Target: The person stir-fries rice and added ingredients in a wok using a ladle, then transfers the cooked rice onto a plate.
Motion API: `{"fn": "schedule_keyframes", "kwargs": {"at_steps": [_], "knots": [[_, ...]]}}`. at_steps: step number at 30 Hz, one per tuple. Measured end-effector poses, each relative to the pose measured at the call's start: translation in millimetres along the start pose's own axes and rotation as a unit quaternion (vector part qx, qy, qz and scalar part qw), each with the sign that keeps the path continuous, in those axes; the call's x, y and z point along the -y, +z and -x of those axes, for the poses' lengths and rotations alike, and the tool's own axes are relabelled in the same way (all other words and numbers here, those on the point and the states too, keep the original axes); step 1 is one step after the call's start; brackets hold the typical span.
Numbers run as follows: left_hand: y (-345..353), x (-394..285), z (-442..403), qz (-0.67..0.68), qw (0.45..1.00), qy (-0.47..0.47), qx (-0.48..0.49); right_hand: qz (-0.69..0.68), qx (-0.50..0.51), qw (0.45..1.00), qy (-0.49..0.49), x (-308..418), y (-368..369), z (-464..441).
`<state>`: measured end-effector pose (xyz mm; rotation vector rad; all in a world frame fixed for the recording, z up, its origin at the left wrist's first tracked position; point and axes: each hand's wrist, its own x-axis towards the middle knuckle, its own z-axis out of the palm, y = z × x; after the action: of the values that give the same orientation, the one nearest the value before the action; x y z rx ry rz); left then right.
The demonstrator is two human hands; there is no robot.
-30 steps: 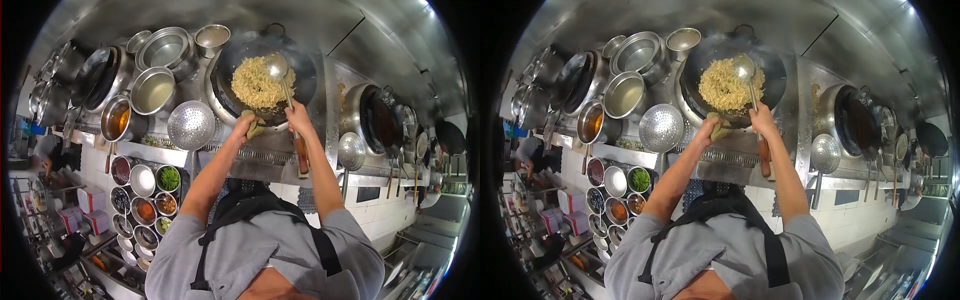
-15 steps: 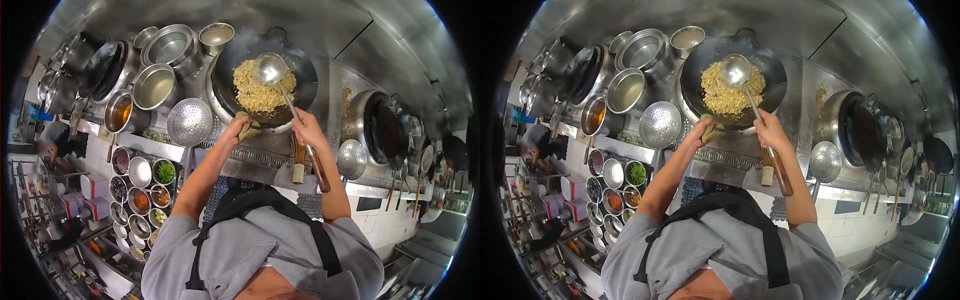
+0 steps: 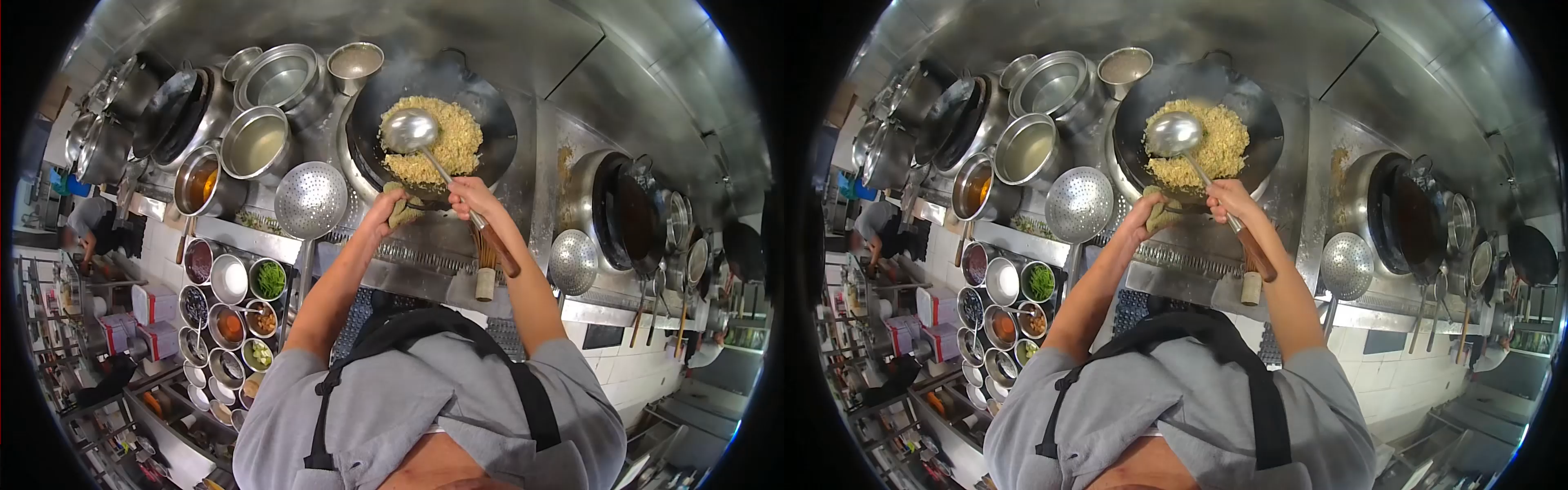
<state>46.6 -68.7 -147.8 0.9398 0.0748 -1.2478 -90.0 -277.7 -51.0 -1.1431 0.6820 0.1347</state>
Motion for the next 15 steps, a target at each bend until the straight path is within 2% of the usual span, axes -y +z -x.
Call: {"fn": "schedule_keyframes", "kwargs": {"at_steps": [1, 3, 5, 6, 8, 11, 12, 15], "knots": [[2.0, -5.6, 1.4, 0.004, 1.0, -0.001, 0.004, 0.012, -0.024, 1.0, 0.012, 5.0, 3.5, -4.0], [6.5, -8.9, 5.2, -0.01, 1.0, 0.013, -0.003, 0.166, -0.112, 0.975, -0.092, 15.2, -2.1, -0.9], [6.2, -4.7, 6.0, -0.02, 1.0, 0.022, -0.005, 0.314, -0.21, 0.913, -0.153, 32.1, -4.9, 17.8], [6.8, -7.1, 3.1, -0.016, 1.0, 0.018, 0.0, 0.383, -0.269, 0.853, -0.23, 30.1, -17.8, 7.9], [2.5, -4.1, -0.7, -0.008, 1.0, 0.005, 0.006, 0.5, -0.37, 0.693, -0.366, 18.7, -36.8, -10.5], [10.1, -8.6, 10.2, -0.013, 1.0, 0.016, -0.001, 0.499, -0.327, 0.786, -0.163, 8.6, -16.9, -7.5], [11.3, -15.3, 6.5, -0.019, 1.0, 0.012, 0.004, 0.527, -0.287, 0.776, -0.194, -10.3, -15.6, 0.7], [2.9, -3.5, 2.7, -0.019, 1.0, -0.002, 0.006, 0.5, -0.184, 0.809, -0.25, -19.8, 0.6, 55.7]]}}
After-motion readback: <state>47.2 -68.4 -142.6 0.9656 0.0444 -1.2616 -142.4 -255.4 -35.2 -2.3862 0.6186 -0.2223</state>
